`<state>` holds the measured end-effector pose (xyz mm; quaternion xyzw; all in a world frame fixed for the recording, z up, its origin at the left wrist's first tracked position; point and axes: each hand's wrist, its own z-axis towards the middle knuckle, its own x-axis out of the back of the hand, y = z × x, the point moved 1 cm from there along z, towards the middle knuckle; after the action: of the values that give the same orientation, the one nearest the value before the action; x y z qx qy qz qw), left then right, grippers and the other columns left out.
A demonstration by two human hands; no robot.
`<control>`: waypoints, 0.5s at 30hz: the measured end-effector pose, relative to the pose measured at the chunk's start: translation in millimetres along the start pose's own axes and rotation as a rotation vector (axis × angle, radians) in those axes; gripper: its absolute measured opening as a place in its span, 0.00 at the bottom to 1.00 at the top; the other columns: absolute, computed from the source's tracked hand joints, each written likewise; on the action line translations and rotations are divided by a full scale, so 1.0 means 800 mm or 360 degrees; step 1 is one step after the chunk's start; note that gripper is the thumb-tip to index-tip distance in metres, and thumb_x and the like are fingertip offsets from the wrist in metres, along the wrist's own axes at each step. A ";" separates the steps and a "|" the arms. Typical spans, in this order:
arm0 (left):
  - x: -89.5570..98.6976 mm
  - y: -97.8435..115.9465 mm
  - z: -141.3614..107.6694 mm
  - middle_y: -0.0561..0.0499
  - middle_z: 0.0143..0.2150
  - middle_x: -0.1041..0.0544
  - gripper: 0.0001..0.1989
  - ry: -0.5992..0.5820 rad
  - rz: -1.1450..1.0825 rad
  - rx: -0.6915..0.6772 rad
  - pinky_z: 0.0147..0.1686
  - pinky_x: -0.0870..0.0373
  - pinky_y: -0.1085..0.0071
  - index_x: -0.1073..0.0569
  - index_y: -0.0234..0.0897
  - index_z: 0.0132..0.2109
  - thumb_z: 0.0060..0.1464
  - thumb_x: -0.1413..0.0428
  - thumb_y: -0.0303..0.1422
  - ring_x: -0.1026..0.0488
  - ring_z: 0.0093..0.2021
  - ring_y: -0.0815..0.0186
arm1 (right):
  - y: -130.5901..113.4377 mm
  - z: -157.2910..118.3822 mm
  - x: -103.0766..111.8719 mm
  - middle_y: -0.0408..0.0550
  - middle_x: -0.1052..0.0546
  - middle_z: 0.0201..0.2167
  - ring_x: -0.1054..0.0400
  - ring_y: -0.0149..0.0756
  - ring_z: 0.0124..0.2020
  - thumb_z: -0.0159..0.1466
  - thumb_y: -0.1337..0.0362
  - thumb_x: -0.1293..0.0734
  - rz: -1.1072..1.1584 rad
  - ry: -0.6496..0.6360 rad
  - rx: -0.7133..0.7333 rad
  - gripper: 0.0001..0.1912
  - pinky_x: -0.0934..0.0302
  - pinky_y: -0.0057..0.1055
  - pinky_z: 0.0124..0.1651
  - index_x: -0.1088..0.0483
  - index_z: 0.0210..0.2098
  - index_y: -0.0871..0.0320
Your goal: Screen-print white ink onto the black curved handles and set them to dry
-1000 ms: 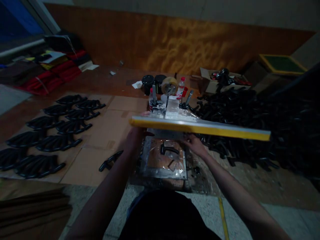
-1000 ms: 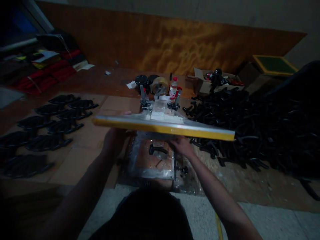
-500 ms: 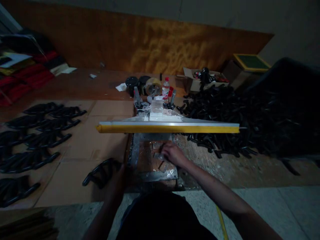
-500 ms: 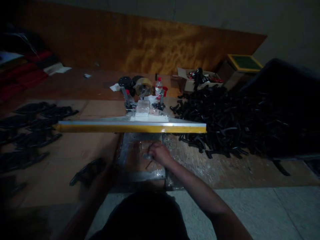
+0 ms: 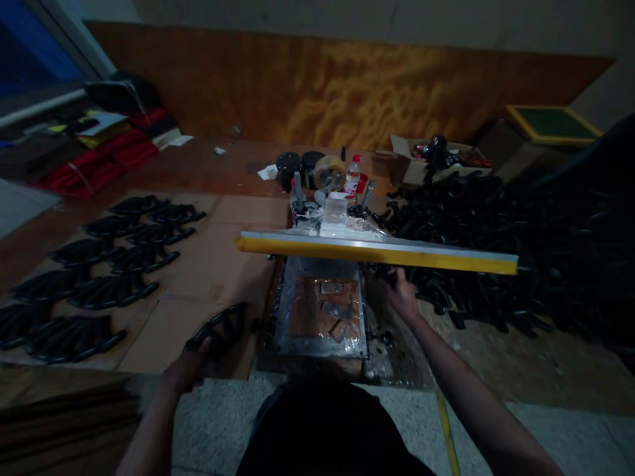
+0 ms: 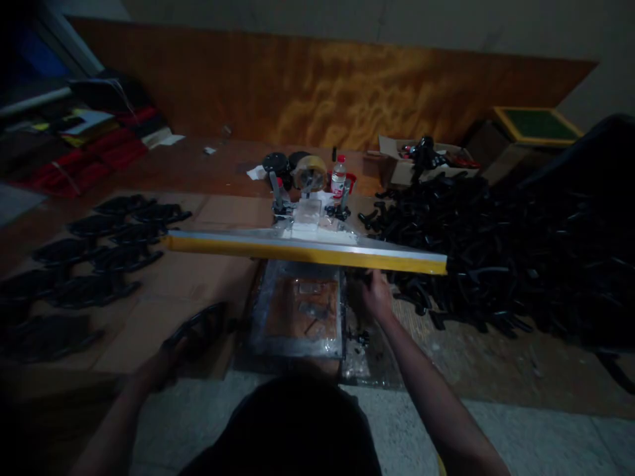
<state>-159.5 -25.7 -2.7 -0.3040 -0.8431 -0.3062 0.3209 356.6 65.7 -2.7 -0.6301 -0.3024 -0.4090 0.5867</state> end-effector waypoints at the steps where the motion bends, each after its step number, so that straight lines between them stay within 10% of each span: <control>1: 0.008 0.014 0.005 0.44 0.23 0.23 0.25 0.0001 0.0045 0.0029 0.28 0.29 0.60 0.24 0.35 0.43 0.53 0.53 0.50 0.23 0.26 0.52 | -0.019 -0.006 -0.008 0.53 0.23 0.44 0.29 0.42 0.44 0.65 0.64 0.38 0.0172 -0.0064 0.0189 0.16 0.37 0.36 0.46 0.31 0.52 0.59; 5: 0.038 0.127 -0.006 0.43 0.28 0.22 0.25 0.0243 -0.0273 -0.0483 0.30 0.29 0.65 0.24 0.34 0.36 0.55 0.54 0.51 0.23 0.30 0.55 | -0.094 -0.030 -0.049 0.50 0.22 0.43 0.30 0.37 0.46 0.66 0.67 0.37 0.0352 -0.0332 0.0959 0.14 0.38 0.34 0.50 0.24 0.48 0.55; 10: 0.056 0.289 -0.079 0.52 0.24 0.25 0.28 0.0129 -0.1352 -0.1170 0.23 0.33 0.73 0.27 0.32 0.49 0.56 0.53 0.52 0.32 0.20 0.68 | -0.137 -0.043 -0.079 0.54 0.22 0.41 0.33 0.43 0.46 0.63 0.71 0.35 -0.0152 -0.0320 0.1136 0.17 0.39 0.40 0.52 0.23 0.49 0.54; 15: 0.043 0.302 -0.117 0.45 0.37 0.20 0.30 0.0114 -0.1507 -0.1249 0.33 0.26 0.66 0.24 0.35 0.48 0.61 0.59 0.53 0.23 0.35 0.60 | -0.114 -0.051 -0.055 0.52 0.24 0.50 0.33 0.46 0.51 0.61 0.66 0.34 -0.0317 -0.0303 0.0899 0.19 0.40 0.40 0.54 0.24 0.52 0.49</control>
<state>24.3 70.2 157.1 0.0183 -0.6997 -0.7130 0.0424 249.9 41.7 2.9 -0.4449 -0.5178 -0.3035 0.6647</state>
